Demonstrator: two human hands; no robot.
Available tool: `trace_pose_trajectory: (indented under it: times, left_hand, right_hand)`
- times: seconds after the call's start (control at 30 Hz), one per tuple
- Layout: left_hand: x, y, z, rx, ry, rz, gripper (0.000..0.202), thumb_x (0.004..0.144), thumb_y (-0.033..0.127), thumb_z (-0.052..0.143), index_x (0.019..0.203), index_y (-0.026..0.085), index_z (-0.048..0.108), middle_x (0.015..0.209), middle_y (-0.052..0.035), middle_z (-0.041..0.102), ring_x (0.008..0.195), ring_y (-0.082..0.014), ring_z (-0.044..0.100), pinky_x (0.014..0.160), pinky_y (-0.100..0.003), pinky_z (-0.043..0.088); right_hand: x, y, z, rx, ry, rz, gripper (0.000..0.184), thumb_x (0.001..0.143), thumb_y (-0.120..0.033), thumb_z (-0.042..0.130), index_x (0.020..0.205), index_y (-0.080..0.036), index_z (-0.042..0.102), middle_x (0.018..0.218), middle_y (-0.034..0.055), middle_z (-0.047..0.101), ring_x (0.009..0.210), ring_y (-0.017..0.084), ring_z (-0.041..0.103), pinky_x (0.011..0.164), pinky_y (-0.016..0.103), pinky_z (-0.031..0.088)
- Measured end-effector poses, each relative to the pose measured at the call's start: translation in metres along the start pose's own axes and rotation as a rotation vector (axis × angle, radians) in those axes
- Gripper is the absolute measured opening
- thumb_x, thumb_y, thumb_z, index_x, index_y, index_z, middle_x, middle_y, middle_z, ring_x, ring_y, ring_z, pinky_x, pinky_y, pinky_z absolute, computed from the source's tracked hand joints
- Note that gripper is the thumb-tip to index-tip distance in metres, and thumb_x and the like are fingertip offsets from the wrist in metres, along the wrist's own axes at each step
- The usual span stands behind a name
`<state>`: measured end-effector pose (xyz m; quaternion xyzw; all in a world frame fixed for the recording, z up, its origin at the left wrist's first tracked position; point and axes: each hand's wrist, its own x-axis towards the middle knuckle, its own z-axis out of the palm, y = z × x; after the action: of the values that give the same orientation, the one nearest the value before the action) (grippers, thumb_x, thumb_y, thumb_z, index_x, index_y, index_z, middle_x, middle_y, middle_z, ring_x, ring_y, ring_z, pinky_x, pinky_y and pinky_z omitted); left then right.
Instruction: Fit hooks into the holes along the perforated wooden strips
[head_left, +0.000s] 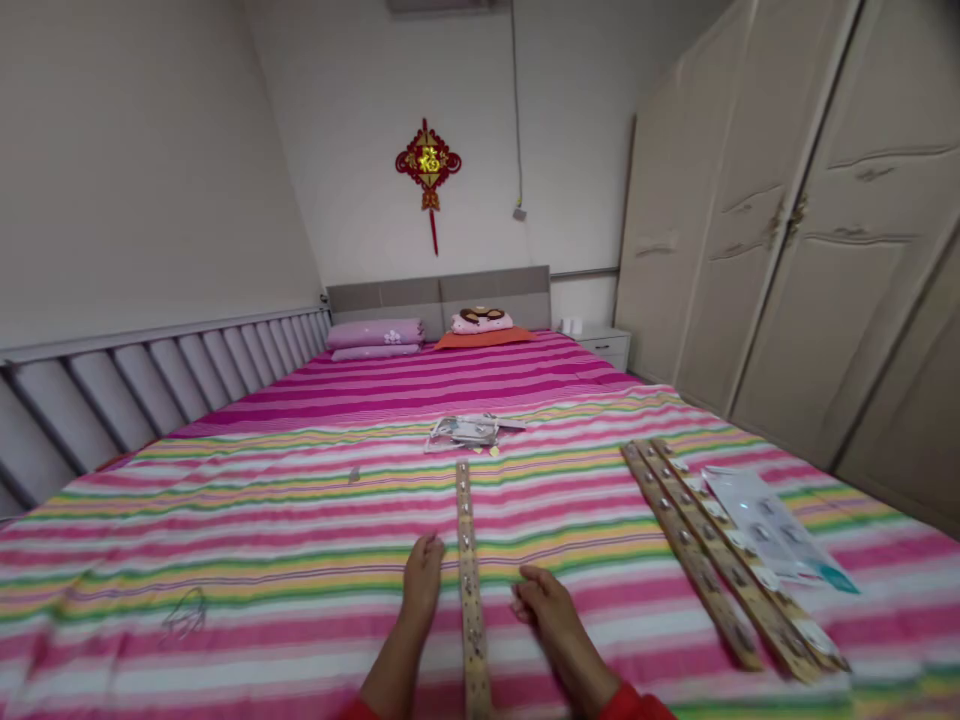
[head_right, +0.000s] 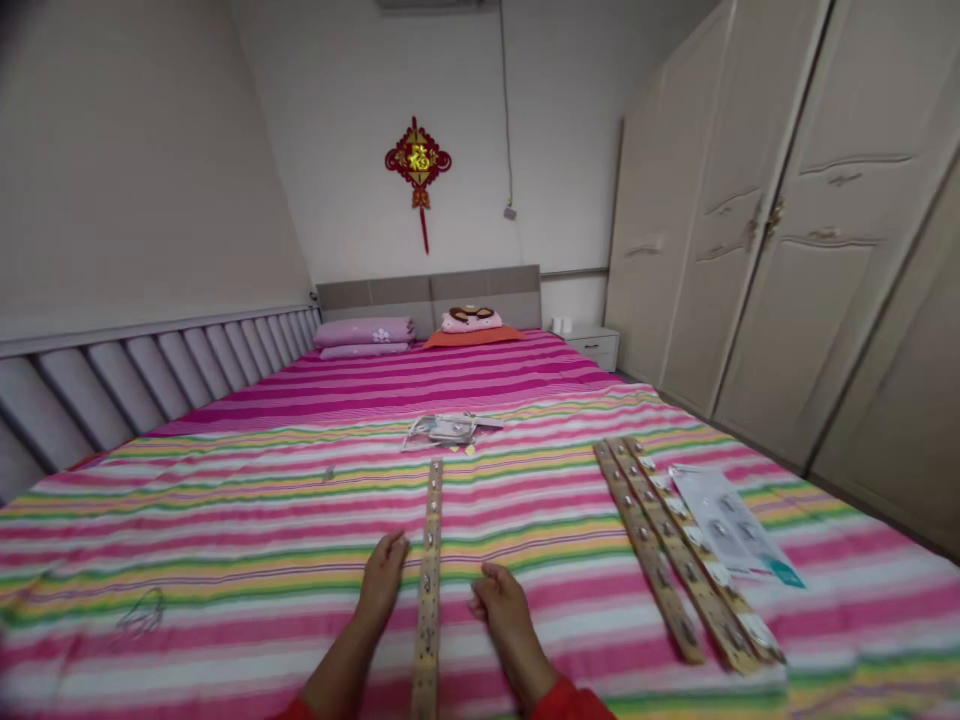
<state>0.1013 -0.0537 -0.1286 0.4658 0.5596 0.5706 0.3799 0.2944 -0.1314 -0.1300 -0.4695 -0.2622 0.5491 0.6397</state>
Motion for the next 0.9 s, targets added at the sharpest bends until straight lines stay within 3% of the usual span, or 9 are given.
trace_pose_trajectory:
  times: [0.13,0.3,0.4,0.47,0.6,0.9]
  left_hand:
    - [-0.016,-0.005,-0.008,-0.050,-0.062,-0.034,0.048,0.059,0.057,0.068,0.084,0.015,0.067,0.077,-0.0066,0.069,0.079,-0.0247,0.066,0.077,-0.038,0.051]
    - [-0.025,0.005,-0.010,-0.137,-0.068,-0.121,0.051,0.053,0.060,0.071,0.074,0.014,0.066,0.067,-0.0049,0.067,0.072,-0.0216,0.066,0.073,-0.036,0.052]
    - [-0.033,0.012,-0.011,-0.204,-0.019,-0.112,0.048,0.055,0.054,0.073,0.081,0.015,0.067,0.072,-0.0057,0.069,0.073,-0.0196,0.067,0.075,-0.035,0.053]
    - [-0.040,0.014,-0.013,-0.240,0.000,-0.079,0.047,0.057,0.052,0.073,0.085,0.015,0.068,0.075,-0.0062,0.070,0.073,-0.0185,0.067,0.074,-0.034,0.053]
    - [-0.048,0.014,-0.014,-0.258,0.027,-0.003,0.050,0.060,0.056,0.071,0.086,0.013,0.067,0.072,-0.0059,0.069,0.068,-0.0169,0.065,0.066,-0.031,0.053]
    - [-0.046,0.016,-0.013,-0.247,0.036,-0.014,0.057,0.053,0.063,0.071,0.080,0.013,0.067,0.069,-0.0058,0.067,0.063,-0.0162,0.062,0.062,-0.030,0.051]
  right_hand:
    - [-0.040,-0.002,-0.020,-0.120,-0.078,-0.001,0.030,0.056,-0.041,0.074,0.069,-0.019,0.059,0.046,-0.0046,0.055,0.033,0.011,0.049,0.034,0.022,0.031]
    - [-0.084,0.019,-0.012,-0.241,-0.091,-0.069,0.034,0.064,-0.049,0.068,0.055,-0.020,0.052,0.043,-0.0067,0.048,0.031,0.007,0.041,0.032,0.020,0.027]
    - [-0.108,0.040,-0.005,-0.221,-0.089,0.078,0.037,0.064,-0.053,0.068,0.055,-0.020,0.054,0.045,-0.0052,0.051,0.030,0.007,0.042,0.030,0.020,0.026]
    - [-0.121,0.049,-0.002,-0.146,-0.167,0.234,0.036,0.063,-0.052,0.070,0.064,-0.018,0.061,0.054,-0.0014,0.060,0.035,0.010,0.050,0.030,0.019,0.030]
    - [-0.133,0.050,0.002,0.026,-0.332,0.327,0.043,0.055,-0.038,0.083,0.091,-0.018,0.070,0.076,0.0020,0.068,0.054,0.013,0.063,0.042,0.018,0.043]
    - [-0.128,0.058,0.006,0.166,-0.358,0.315,0.041,0.053,-0.036,0.086,0.087,-0.017,0.073,0.078,0.0031,0.069,0.059,0.015,0.065,0.048,0.022,0.045]
